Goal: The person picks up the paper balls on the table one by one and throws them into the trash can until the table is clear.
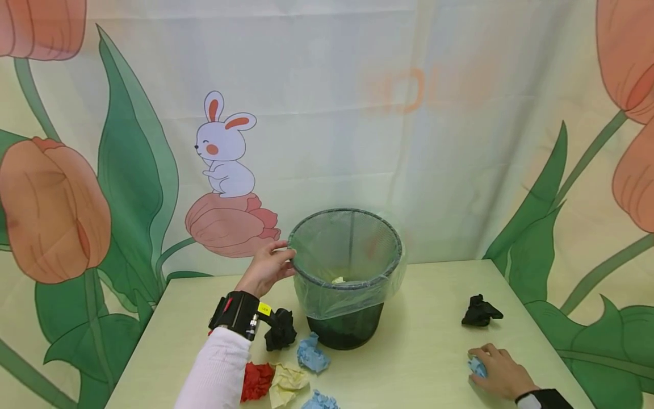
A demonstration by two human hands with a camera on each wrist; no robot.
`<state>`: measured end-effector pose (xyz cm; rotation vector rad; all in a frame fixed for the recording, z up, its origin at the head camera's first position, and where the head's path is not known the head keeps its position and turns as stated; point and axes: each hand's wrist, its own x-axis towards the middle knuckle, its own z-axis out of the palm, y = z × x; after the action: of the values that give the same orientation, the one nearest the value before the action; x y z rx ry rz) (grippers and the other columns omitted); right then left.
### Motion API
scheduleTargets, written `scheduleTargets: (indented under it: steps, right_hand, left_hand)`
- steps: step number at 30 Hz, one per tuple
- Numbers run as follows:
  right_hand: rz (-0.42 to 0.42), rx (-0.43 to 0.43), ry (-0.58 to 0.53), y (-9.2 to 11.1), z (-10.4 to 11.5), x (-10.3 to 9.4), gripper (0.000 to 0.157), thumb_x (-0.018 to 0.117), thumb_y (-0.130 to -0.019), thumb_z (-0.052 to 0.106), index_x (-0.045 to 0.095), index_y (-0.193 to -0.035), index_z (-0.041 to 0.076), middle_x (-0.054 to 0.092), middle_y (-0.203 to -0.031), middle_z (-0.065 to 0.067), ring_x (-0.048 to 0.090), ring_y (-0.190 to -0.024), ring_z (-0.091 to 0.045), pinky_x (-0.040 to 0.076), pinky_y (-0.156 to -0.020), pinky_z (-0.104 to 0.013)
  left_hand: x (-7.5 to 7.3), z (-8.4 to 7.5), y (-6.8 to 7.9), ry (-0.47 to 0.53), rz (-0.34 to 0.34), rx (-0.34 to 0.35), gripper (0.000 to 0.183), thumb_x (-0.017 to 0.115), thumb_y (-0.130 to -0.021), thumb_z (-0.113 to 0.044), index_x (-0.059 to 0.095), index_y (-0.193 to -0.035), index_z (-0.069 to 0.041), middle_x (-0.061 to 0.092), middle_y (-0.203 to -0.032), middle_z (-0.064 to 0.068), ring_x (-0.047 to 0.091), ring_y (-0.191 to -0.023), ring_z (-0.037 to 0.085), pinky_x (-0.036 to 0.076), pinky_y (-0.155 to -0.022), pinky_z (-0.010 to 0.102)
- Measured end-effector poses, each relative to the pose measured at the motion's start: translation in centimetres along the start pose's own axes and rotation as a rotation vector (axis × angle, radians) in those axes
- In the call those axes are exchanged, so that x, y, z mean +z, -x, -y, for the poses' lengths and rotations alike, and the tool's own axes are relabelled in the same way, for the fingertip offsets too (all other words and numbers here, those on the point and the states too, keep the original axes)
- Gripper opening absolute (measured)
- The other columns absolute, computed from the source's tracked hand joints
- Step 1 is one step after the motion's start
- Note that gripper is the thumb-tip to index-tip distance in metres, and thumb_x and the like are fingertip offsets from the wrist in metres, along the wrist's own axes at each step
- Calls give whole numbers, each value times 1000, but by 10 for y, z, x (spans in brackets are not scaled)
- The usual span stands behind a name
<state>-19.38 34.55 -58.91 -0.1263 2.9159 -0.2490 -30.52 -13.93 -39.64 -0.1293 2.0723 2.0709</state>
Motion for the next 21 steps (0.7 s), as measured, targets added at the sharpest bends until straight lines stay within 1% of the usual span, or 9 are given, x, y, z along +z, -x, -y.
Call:
scheduleTargets:
  steps: [4,8,14,18,21]
  right_hand:
    - [32,20,-9,-2,1,7,56,70,-75,46,57,-119,14,51,-112,-10,52,-96,-35,48,-66,-52]
    - [11,35,27,-2,2,13,53,71,-75,42,58,-118,14,51,-109,-9,51,-91,-32,48,-61,-48]
    - [-34,30,39,-1,4,16,40,69,-78,30,58,-114,16,49,-103,-8,48,-84,-29,47,-58,-43]
    - [-58,29,10,-2,7,18,30,68,-79,22,57,-107,17,47,-96,-8,46,-78,-26,47,-56,-40]
    - [-54,41,-20,-4,9,20,25,65,-79,19,56,-102,17,46,-92,-8,45,-75,-24,46,-56,-39]
  left_hand:
    - [0,0,0,3,3,2,54,54,-91,-13,31,-140,-6,45,-106,13,55,-74,13,52,-70,24]
    - [0,0,-1,6,4,-4,54,54,-91,-13,32,-140,-6,45,-106,12,55,-75,13,52,-71,24]
    - [0,1,-2,5,6,-4,54,55,-91,-13,32,-139,-6,45,-104,11,55,-75,13,53,-72,25]
    - [-2,1,-2,7,8,4,55,55,-91,-14,31,-140,-5,45,-105,12,55,-76,13,53,-72,25]
    - [-1,1,-1,6,8,6,55,54,-91,-14,31,-140,-5,45,-107,13,56,-77,14,53,-72,25]
